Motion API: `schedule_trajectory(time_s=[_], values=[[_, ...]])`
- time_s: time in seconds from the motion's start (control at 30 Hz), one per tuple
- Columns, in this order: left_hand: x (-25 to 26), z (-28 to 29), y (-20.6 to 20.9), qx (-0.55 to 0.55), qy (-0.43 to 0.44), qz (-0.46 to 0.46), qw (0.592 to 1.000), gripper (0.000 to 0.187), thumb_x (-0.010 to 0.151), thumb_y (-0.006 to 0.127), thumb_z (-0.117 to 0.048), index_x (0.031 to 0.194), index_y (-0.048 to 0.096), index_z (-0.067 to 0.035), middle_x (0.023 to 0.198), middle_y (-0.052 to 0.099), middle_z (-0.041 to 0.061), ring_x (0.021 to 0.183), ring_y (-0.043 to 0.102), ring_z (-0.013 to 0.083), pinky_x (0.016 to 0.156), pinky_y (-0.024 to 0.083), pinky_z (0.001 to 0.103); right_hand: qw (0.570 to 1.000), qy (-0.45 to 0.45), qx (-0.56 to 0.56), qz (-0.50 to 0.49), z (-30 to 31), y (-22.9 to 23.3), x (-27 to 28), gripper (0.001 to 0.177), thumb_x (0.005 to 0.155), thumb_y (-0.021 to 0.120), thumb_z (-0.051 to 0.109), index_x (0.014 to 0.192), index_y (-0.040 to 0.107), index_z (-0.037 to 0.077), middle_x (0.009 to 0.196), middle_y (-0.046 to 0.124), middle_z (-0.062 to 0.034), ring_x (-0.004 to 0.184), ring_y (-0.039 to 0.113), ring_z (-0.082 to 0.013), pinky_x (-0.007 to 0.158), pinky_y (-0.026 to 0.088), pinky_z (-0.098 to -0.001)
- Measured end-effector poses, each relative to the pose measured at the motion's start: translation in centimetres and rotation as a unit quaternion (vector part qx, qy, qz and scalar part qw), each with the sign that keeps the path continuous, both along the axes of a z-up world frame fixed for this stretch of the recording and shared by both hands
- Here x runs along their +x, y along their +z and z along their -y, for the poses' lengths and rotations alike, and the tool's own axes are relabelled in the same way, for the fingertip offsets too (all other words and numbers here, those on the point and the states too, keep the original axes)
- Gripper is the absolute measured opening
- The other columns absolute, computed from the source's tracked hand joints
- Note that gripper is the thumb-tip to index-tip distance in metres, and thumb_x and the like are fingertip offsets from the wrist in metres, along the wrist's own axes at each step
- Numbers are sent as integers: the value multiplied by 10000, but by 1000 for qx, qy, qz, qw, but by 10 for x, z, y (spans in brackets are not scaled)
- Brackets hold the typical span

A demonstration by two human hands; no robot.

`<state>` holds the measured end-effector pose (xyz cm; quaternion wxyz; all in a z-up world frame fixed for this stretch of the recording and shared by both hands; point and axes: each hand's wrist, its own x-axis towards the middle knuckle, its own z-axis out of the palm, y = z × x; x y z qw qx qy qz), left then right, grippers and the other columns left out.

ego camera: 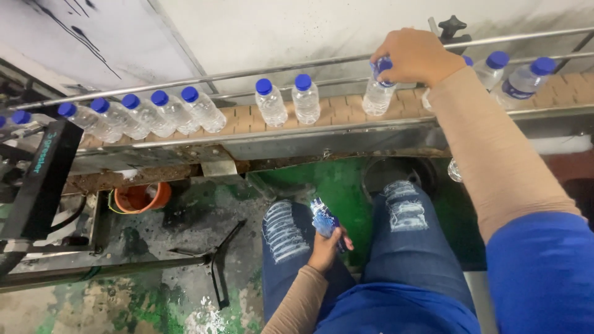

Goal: Manually applying labels to water bottles as they move along a conveyor belt in a production facility.

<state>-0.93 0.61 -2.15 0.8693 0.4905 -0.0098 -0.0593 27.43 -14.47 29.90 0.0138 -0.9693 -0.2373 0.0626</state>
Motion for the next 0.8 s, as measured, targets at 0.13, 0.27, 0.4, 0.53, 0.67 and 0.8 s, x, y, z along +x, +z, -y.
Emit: schedule_trajectory(time_s=[0.13, 0.27, 0.4, 0.53, 0.67, 0.8], values=[[0, 1, 1, -3, -16, -8, 1000, 313, 893, 562, -291, 735, 580, -22, 614, 626, 111, 532, 624, 200, 593, 551, 324, 997, -22, -60, -38, 2, 3, -3, 454, 859, 551, 337, 1298, 512, 230, 1190, 601, -67, 1023, 590, -280, 734, 520, -404], [-2, 3, 4, -4, -29, -22, 999, 306, 866, 600, -295, 780, 534, -10, 599, 612, 141, 531, 618, 228, 597, 539, 340, 986, -72, -130, -77, 19, -9, 4, 498, 764, 676, 341, 1226, 566, 191, 1212, 533, -124, 957, 610, -362, 798, 526, -447], [-3, 2, 37, 36, -60, 1, 998, 406, 873, 565, -372, 679, 593, -16, 582, 607, 113, 544, 613, 193, 598, 515, 284, 950, -61, -303, -36, 29, -17, 5, 360, 826, 558, 454, 712, 650, 126, 654, 603, 25, 631, 589, -154, 555, 522, -274], [-21, 7, 20, -16, -124, -61, 990, 376, 897, 543, -347, 882, 518, 28, 629, 611, 181, 539, 616, 255, 559, 516, 320, 937, -103, -334, -8, 48, -32, 8, 561, 725, 518, 728, 664, 656, 188, 680, 647, 49, 644, 635, -156, 627, 472, -275], [-44, 10, 62, -10, -270, -50, 961, 439, 890, 554, -422, 1068, 465, -30, 676, 618, 122, 648, 625, 188, 703, 482, 267, 990, -125, -46, 43, 30, -38, -66, 769, 731, 484, 678, 1298, 347, 178, 1271, 442, -153, 1075, 522, -387, 828, 462, -513], [-60, 12, 57, 41, -337, 7, 941, 328, 949, 541, -346, 1099, 416, -82, 755, 617, 67, 772, 608, 138, 842, 421, 243, 909, 43, 303, -281, -7, -77, -178, 586, 814, 480, 459, 1300, 442, 133, 1388, 429, -59, 1259, 429, -233, 1023, 345, -424]])
